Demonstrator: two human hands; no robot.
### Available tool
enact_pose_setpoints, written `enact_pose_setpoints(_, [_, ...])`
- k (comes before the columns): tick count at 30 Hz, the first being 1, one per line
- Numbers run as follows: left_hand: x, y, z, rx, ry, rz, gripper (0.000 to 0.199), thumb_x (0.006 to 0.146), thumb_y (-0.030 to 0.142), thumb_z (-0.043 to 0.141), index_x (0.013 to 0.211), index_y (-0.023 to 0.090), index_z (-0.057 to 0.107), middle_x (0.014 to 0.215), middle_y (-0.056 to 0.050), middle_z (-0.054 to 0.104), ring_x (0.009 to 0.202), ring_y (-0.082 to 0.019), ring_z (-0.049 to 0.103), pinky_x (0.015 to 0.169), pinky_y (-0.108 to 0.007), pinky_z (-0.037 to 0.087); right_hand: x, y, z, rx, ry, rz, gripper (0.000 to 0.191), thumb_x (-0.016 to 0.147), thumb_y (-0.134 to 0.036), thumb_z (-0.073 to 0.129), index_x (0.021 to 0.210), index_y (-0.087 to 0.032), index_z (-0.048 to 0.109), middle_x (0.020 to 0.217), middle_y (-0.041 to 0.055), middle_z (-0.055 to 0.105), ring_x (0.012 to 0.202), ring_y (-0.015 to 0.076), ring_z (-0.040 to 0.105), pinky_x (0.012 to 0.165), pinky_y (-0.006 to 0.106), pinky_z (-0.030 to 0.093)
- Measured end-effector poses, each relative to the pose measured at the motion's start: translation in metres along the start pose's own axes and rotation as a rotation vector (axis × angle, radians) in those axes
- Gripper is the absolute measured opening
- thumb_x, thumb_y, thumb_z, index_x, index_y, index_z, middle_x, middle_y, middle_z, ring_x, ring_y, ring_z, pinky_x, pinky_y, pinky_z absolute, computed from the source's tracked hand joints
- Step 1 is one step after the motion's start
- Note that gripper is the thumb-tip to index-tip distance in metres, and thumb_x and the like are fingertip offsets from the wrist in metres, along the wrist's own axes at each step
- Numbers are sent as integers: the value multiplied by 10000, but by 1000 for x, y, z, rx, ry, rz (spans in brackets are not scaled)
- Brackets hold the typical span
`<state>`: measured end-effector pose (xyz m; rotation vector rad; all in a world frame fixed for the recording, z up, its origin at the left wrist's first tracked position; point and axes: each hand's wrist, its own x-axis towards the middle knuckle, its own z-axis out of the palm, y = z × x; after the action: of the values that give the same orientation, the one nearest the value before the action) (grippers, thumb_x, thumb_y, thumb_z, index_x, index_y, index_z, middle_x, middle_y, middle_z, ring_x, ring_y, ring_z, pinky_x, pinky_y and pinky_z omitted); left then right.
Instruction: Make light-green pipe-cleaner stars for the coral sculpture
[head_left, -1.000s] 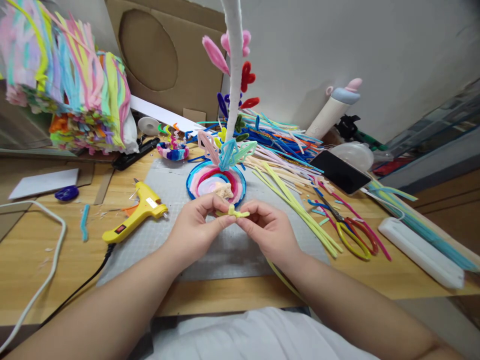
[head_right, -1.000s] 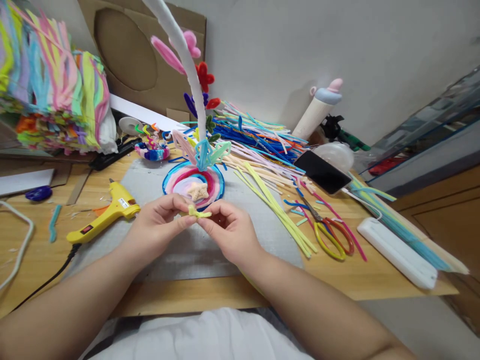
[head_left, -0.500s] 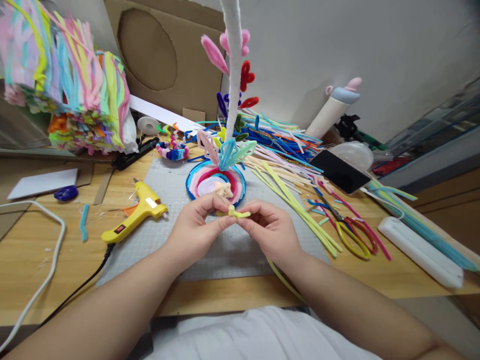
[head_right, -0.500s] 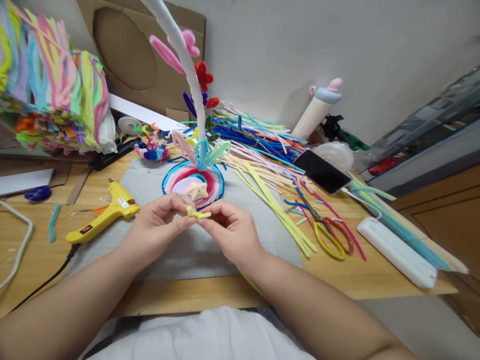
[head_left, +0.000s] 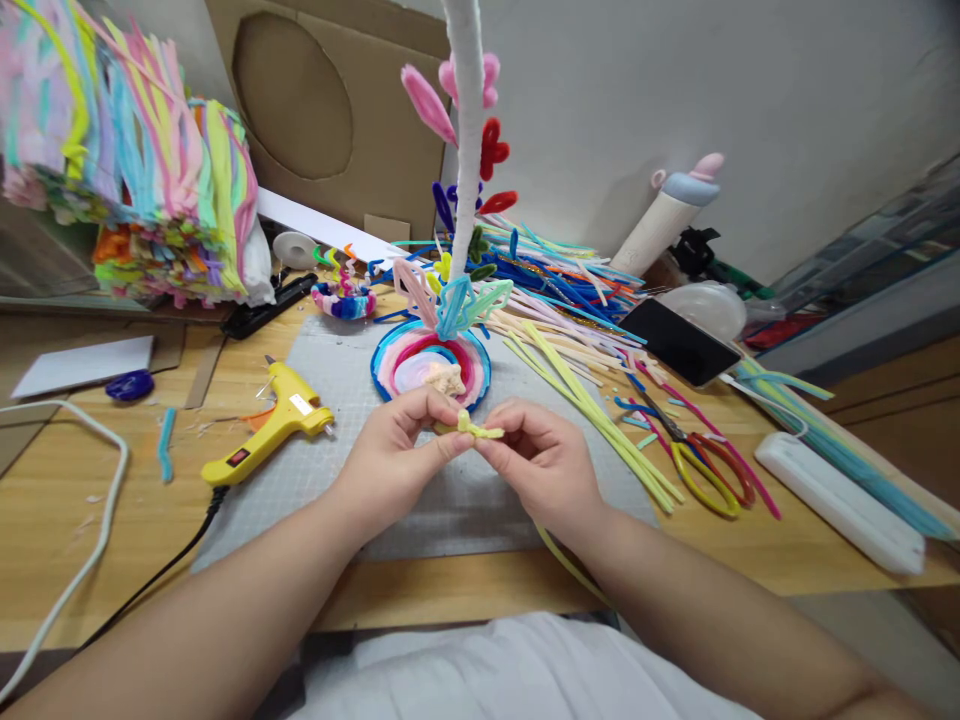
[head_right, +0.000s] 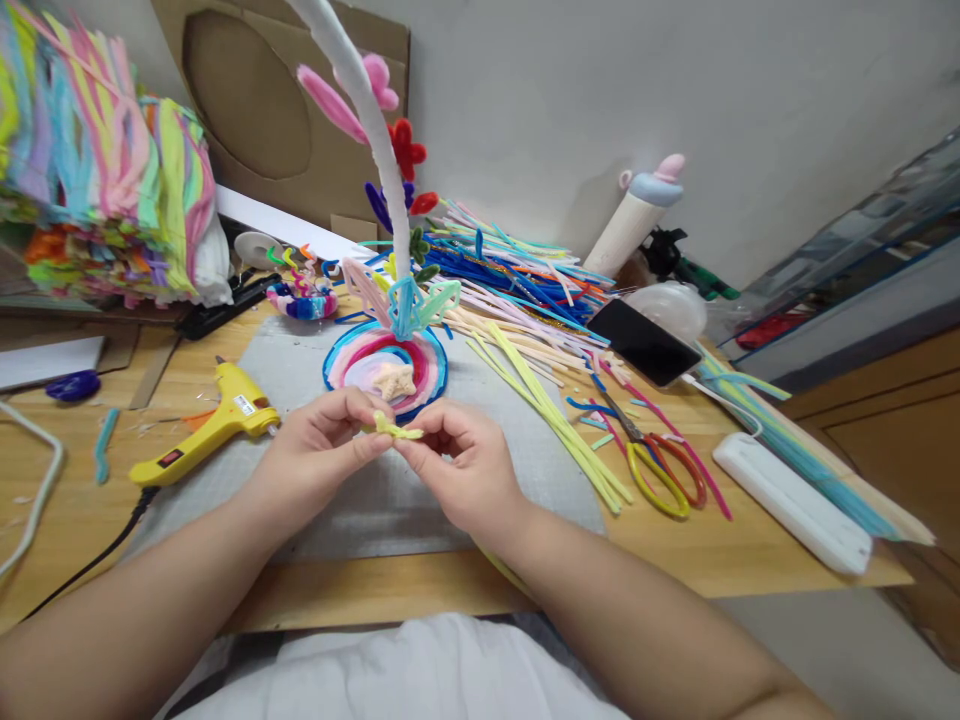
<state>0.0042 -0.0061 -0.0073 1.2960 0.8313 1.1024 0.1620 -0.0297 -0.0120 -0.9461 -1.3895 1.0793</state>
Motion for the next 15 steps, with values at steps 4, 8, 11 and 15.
enact_pose_setpoints(4, [0, -1, 2, -23, 5, -27, 163, 694, 213, 714, 713, 176, 556, 731, 3, 586, 725, -146, 530, 726, -300, 403, 0, -1, 1, 37, 22, 36, 148, 768, -234, 677, 684, -191, 563, 653, -22, 525, 591, 101, 468, 521, 229, 374])
enact_pose_setpoints(8, [0, 0, 4, -74, 23, -78, 169, 693, 222, 714, 721, 168, 556, 732, 8, 578, 714, -128, 518, 701, -269, 395, 1, -2, 3, 85, 36, 142, 182, 732, -275, 705, 680, -182, 558, 637, -30, 525, 519, 76, 431, 459, 206, 342])
enact_pose_setpoints(11, [0, 3, 4, -109, -4, -107, 154, 711, 237, 697, 770, 165, 574, 753, 11, 559, 718, -119, 500, 677, -248, 384, 3, -1, 3, 85, 15, 186, 178, 734, -286, 697, 699, -178, 559, 622, -35, 538, 493, 68, 433, 454, 202, 354])
enact_pose_setpoints(15, [1, 6, 2, -50, -78, -149, 118, 752, 257, 644, 784, 157, 591, 732, 9, 535, 709, -122, 474, 653, -246, 358, 3, 1, 0, -79, -48, 106, 114, 768, -243, 649, 720, -176, 570, 650, -11, 564, 571, 100, 503, 508, 222, 401])
